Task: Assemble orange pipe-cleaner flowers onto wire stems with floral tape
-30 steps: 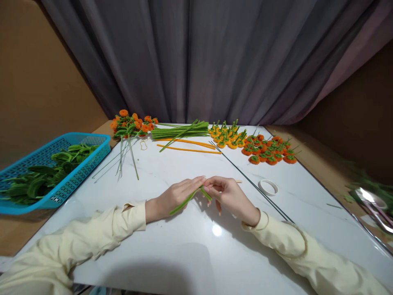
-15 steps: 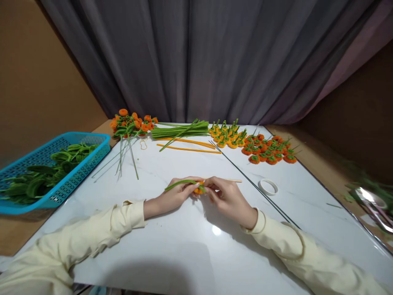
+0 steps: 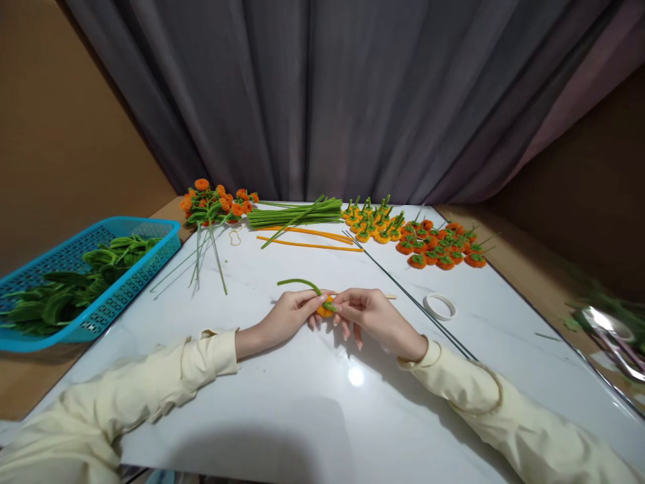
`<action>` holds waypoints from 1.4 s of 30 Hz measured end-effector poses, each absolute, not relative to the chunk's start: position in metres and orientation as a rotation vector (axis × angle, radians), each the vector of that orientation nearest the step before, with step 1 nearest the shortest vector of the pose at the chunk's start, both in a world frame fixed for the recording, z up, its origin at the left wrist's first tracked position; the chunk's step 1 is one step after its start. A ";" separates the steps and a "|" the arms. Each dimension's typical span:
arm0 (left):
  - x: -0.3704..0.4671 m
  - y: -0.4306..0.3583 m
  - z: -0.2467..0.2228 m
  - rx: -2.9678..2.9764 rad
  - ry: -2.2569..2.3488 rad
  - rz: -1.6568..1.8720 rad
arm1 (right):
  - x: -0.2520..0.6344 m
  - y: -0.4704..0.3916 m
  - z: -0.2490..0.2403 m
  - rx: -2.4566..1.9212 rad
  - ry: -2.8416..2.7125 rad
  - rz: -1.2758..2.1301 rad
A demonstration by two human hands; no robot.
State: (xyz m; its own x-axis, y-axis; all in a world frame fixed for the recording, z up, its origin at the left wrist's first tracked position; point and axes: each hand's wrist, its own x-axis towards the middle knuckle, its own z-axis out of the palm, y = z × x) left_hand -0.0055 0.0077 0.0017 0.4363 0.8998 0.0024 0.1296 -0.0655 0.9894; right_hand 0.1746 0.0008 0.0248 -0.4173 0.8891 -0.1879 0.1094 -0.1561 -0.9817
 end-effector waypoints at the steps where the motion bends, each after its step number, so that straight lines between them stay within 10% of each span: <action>1: -0.006 0.008 0.002 1.516 0.944 0.815 | 0.174 0.000 0.024 -1.156 -1.505 1.635; 17: -0.003 0.010 0.006 1.264 0.947 0.902 | 0.169 -0.008 0.022 -1.135 -1.341 1.647; 27: -0.010 0.017 0.005 0.974 0.878 0.865 | 0.202 0.028 -0.007 -1.029 -2.098 0.262; 42: -0.020 0.034 0.001 0.865 0.774 0.766 | 0.196 0.022 -0.004 -1.148 -2.506 -0.013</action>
